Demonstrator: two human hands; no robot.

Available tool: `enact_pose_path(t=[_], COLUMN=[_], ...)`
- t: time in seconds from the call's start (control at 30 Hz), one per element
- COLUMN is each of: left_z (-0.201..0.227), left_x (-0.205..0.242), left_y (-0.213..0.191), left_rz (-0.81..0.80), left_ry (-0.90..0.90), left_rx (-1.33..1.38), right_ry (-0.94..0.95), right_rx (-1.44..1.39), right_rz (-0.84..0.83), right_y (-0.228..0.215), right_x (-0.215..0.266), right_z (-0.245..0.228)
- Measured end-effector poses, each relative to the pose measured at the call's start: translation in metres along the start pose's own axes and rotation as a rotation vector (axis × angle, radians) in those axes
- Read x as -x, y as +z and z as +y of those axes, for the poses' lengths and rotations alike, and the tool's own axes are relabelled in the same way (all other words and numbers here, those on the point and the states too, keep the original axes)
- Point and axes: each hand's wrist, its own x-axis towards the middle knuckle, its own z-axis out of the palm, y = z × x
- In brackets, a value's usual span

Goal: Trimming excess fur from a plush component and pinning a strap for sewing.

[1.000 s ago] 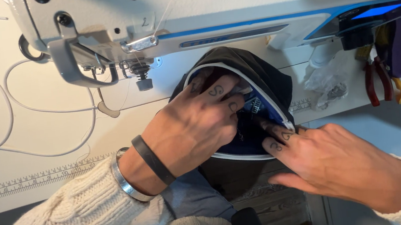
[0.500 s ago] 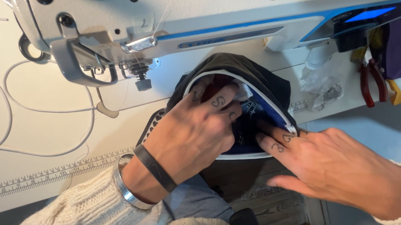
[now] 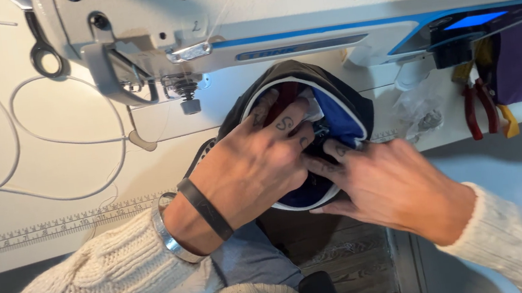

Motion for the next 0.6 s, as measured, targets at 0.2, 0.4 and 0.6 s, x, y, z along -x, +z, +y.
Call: enact_pose_path(t=[0.2, 0.4, 0.6], left_z=[-0.006, -0.006, -0.006], left_x=[-0.004, 0.003, -0.013], left_y=[-0.012, 0.002, -0.017], left_rz=[-0.046, -0.005, -0.055], left_ry=[-0.074, -0.022, -0.054], left_rx=[0.207, 0.066, 0.120], right_ry=[0.047, 0.076, 0.081], right_rx=[-0.025, -0.166, -0.122], right_rz=[-0.204, -0.121, -0.254], right_y=[-0.003, -0.008, -0.003], right_x=[0.003, 0.002, 0.008], right_z=[-0.002, -0.001, 0.002])
